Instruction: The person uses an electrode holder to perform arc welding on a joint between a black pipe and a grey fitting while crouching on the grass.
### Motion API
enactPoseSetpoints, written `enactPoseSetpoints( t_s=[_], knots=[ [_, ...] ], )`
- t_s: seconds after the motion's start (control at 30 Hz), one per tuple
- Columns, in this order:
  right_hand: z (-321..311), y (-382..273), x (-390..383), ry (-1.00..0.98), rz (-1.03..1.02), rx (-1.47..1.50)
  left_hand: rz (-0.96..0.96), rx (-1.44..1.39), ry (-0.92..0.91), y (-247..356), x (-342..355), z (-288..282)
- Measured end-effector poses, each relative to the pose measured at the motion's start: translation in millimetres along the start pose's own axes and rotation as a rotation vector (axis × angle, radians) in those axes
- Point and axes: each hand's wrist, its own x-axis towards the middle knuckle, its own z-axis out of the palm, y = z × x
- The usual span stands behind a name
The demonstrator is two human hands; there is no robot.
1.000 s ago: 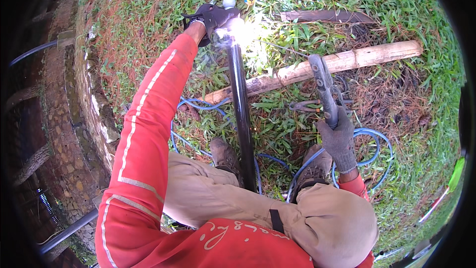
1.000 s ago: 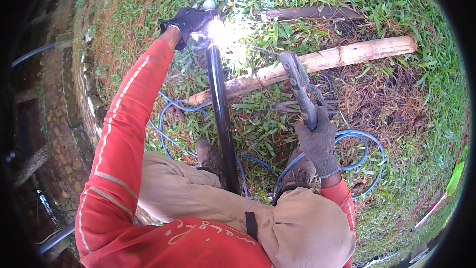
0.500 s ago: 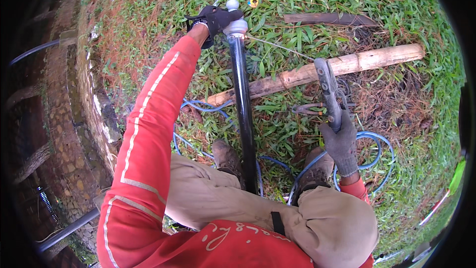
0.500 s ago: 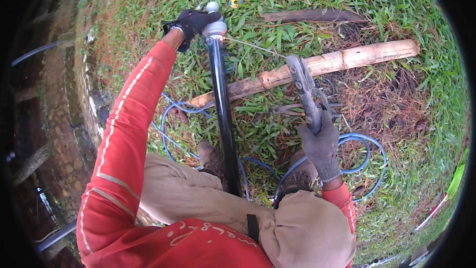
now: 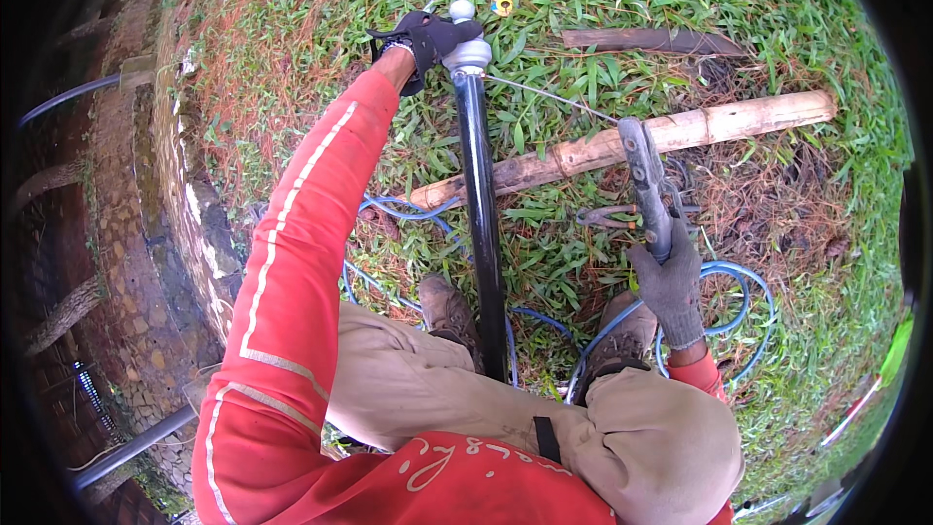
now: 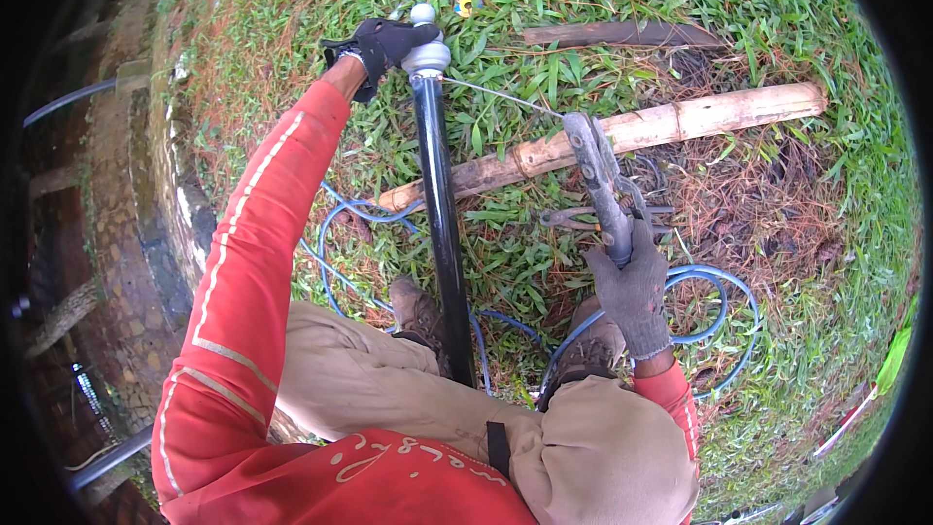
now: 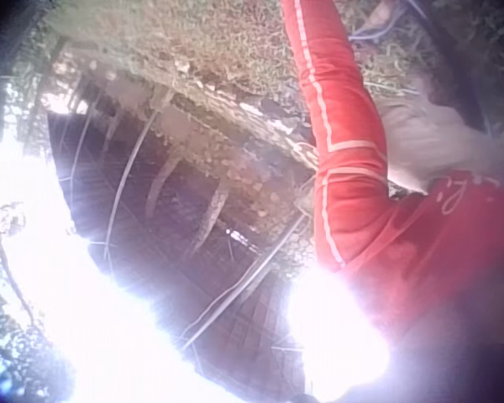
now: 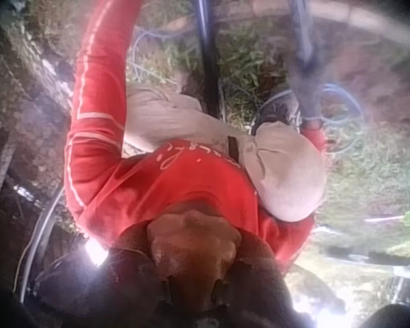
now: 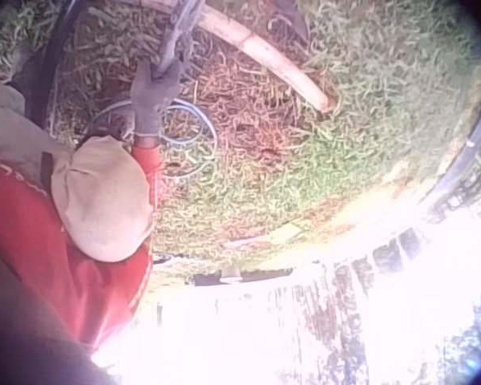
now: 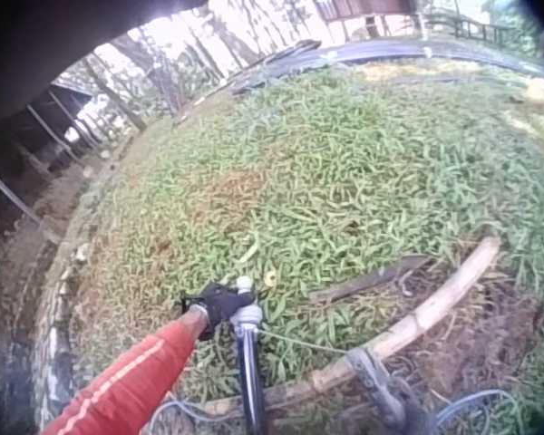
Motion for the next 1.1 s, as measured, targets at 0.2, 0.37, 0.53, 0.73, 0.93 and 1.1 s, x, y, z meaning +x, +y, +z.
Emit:
enactPoseSetpoints(
  t_s=[0.2,0.37,0.53,0.73,0.93,1.1],
  knots=[
    [-0.1,2.9,-0.4,-0.01,0.004,-0.019,-0.002,0.057,-0.005,7.0,-5.6,-1.9],
    [0.3,5.7,-0.8,-0.023,0.033,0.04,0.078,0.06,-0.04,13.6,-14.3,-9.3],
    [-2.1,6.3,0.2,-0.003,0.036,0.0,0.078,-0.012,-0.047,23.3,-14.1,0.7],
    [-0.3,0.8,1.1,-0.025,0.043,-0.023,0.026,0.056,-0.035,24.6,-23.4,-8.5],
    [1.8,5.8,-2.7,0.053,0.076,0.102,0.013,-0.006,-0.053,29.5,-17.1,-0.2],
    [-3.3,-0.7,0.2,0.107,-0.021,0.075,-0.008,-0.06,-0.044,-5.1,4.6,3.8]
  ],
)
